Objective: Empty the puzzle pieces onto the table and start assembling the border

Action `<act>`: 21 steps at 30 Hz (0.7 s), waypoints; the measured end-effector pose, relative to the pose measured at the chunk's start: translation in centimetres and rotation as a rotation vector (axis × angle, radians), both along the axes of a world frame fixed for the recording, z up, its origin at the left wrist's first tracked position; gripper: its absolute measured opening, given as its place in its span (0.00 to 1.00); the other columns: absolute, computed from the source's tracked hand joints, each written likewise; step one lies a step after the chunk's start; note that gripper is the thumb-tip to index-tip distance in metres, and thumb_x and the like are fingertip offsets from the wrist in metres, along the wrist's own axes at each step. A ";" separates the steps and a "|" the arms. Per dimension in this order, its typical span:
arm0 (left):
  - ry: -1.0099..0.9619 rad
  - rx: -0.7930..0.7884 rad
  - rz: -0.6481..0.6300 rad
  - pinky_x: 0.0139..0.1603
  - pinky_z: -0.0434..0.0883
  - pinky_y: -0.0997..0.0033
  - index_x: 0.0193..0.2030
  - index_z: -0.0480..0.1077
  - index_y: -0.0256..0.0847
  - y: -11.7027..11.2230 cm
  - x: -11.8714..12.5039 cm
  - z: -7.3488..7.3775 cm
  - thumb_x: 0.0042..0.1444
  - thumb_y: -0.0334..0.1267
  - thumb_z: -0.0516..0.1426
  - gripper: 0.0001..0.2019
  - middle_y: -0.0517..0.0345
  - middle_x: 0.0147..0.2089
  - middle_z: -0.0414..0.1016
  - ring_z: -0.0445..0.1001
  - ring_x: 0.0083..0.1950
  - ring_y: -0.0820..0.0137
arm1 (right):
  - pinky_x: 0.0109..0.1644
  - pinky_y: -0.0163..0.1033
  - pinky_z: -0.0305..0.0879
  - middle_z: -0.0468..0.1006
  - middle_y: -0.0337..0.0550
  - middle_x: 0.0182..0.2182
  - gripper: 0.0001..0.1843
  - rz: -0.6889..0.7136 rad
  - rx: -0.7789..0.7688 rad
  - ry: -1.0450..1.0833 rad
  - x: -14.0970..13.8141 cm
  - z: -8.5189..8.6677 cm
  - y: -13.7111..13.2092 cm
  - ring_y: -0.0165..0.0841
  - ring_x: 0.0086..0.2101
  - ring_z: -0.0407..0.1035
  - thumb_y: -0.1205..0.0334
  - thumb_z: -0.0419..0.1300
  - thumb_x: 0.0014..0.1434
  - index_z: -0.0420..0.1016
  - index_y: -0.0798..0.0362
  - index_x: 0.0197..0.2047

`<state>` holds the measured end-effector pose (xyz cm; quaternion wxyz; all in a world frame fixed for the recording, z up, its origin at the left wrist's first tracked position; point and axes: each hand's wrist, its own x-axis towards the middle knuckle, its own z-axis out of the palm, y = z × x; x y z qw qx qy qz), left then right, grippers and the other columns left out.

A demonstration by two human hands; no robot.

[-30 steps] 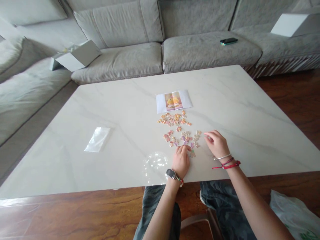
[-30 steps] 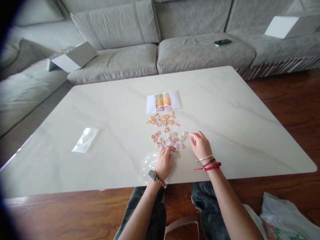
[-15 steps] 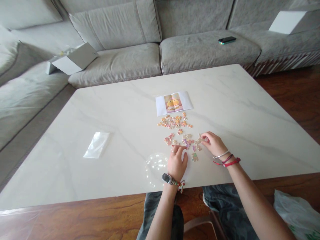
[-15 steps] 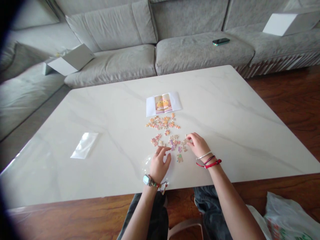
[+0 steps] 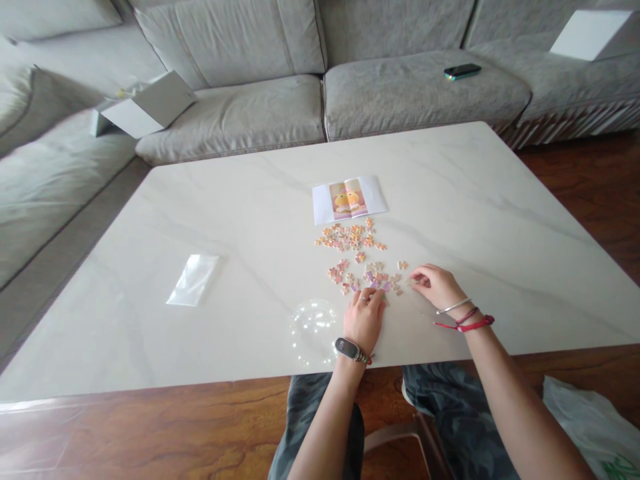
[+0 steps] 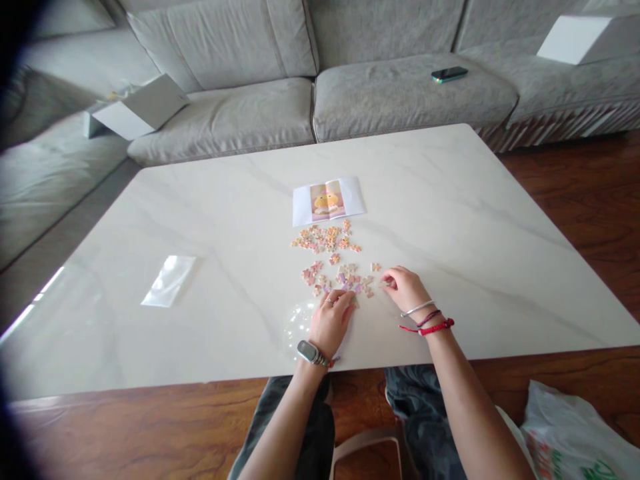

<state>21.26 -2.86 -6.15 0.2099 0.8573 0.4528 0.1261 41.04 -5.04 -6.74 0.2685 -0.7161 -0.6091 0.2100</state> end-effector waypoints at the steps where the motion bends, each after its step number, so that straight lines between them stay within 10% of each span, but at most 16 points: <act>1: -0.025 0.003 0.001 0.41 0.68 0.71 0.46 0.64 0.46 0.1 -0.1 0.0 0.55 0.35 0.48 0.12 0.56 0.44 0.67 0.65 0.44 0.70 | 0.30 0.33 0.64 0.72 0.41 0.29 0.06 -0.004 0.010 0.009 -0.1 0.1 0.0 0.26 0.24 0.66 0.70 0.57 0.44 0.69 0.54 0.29; 9: -0.246 0.030 0.213 0.40 0.67 0.72 0.43 0.65 0.42 2.1 -2.5 0.4 0.54 0.35 0.49 0.10 0.54 0.42 0.67 0.68 0.38 0.73 | 0.31 0.33 0.63 0.73 0.39 0.29 0.07 0.208 0.087 0.066 -4.2 2.0 0.1 0.27 0.25 0.65 0.69 0.57 0.46 0.69 0.52 0.32; 15: -0.249 -0.150 -0.019 0.36 0.68 0.75 0.42 0.65 0.43 1.8 -2.4 1.1 0.52 0.39 0.51 0.11 0.58 0.37 0.69 0.68 0.31 0.77 | 0.31 0.32 0.61 0.73 0.38 0.27 0.08 0.190 0.102 0.012 -6.5 1.7 0.2 0.27 0.25 0.65 0.70 0.58 0.47 0.67 0.52 0.33; 21: -0.086 -0.139 0.011 0.35 0.67 0.74 0.39 0.66 0.44 1.6 -2.6 0.7 0.53 0.36 0.50 0.08 0.58 0.39 0.68 0.69 0.35 0.74 | 0.38 0.35 0.63 0.74 0.41 0.33 0.10 0.253 0.111 -0.008 -6.7 1.3 0.2 0.31 0.34 0.67 0.72 0.57 0.47 0.69 0.52 0.35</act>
